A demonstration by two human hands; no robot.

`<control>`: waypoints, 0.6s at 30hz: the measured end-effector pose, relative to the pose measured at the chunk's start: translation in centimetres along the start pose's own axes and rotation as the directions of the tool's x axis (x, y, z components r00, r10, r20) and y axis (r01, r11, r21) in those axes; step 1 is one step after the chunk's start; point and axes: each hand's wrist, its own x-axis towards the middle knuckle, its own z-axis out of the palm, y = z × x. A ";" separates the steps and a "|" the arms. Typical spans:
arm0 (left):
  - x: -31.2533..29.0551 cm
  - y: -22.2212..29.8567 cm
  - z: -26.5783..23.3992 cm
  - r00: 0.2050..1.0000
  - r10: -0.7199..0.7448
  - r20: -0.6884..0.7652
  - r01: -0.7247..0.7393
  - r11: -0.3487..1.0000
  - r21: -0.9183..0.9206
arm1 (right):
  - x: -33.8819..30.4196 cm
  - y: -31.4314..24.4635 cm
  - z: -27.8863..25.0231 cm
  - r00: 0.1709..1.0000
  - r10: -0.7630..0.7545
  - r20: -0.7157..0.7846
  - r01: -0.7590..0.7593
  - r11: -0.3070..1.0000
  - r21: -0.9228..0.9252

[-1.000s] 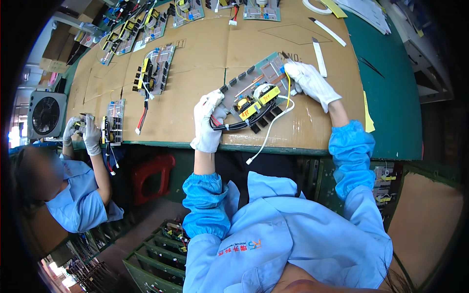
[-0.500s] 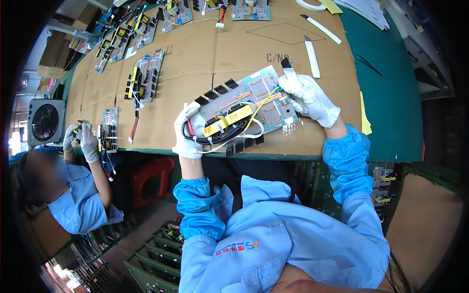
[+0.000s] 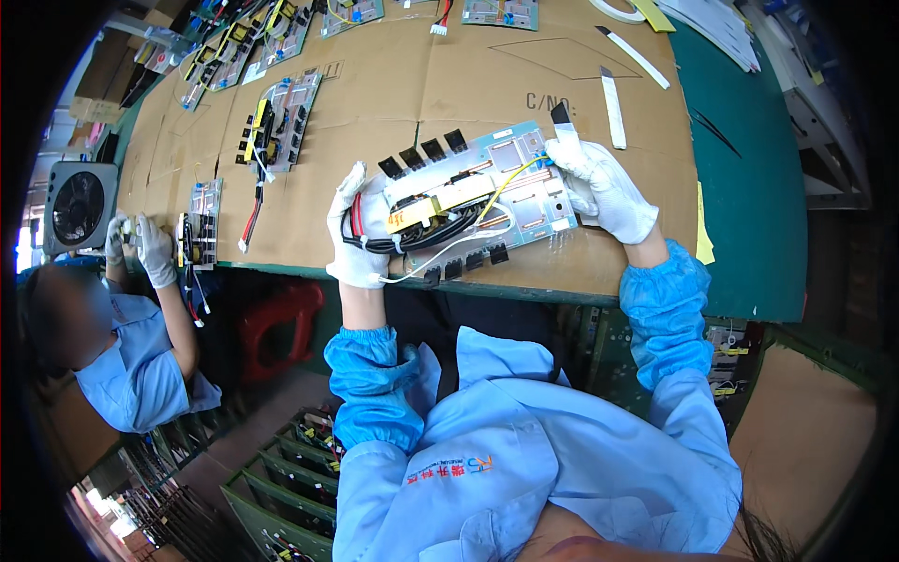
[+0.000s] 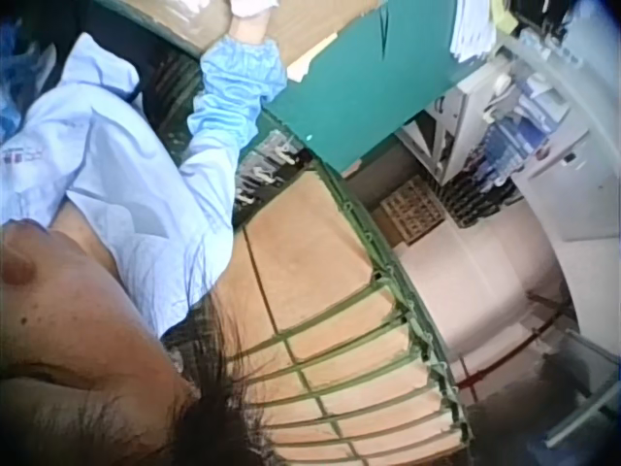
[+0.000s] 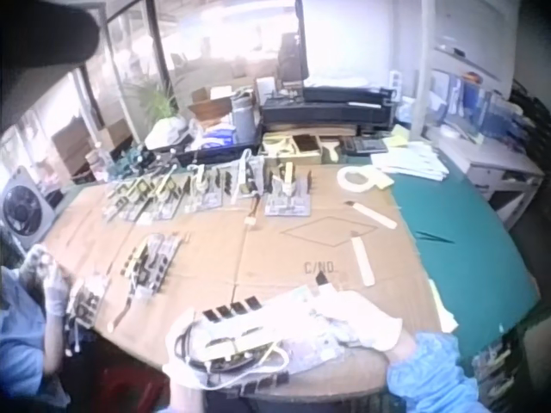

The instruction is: Assembling electronic components onto printed circuit boards and into plastic frames at an industrial workstation.

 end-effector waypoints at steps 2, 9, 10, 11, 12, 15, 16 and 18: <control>-0.2 0.0 0.6 1.000 0.003 0.000 -0.003 1.000 -0.005 | 0.0 0.0 0.2 0.999 0.035 -0.009 -0.034 0.997 0.070; 0.4 0.1 0.6 0.998 -0.058 -0.034 0.057 0.998 -0.031 | 0.1 0.0 0.4 0.995 0.094 -0.012 -0.090 0.977 0.194; 0.6 0.1 0.2 0.995 -0.090 -0.033 0.087 0.993 -0.076 | 0.2 0.0 0.4 0.995 0.100 -0.010 -0.096 0.972 0.214; 0.8 0.0 -0.1 0.992 -0.122 -0.030 0.118 0.986 -0.121 | 0.2 -0.1 0.4 0.994 0.112 0.002 -0.110 0.970 0.215; 0.9 -0.1 -0.3 0.988 -0.156 -0.025 0.149 0.975 -0.166 | 0.1 -0.3 0.3 0.992 0.124 0.012 -0.124 0.969 0.215; 1.1 -0.2 -0.3 0.984 -0.179 0.024 0.180 0.966 -0.186 | 0.2 0.1 0.0 0.989 0.143 0.031 -0.146 0.958 0.247; 1.1 -0.2 0.0 0.985 -0.160 0.061 0.168 0.972 -0.162 | 0.3 0.3 -0.2 0.989 0.146 0.035 -0.150 0.953 0.263; 0.9 -0.1 0.3 0.986 -0.127 0.107 0.140 0.983 -0.118 | -0.1 -0.8 -0.6 0.977 0.173 0.122 -0.202 0.938 0.283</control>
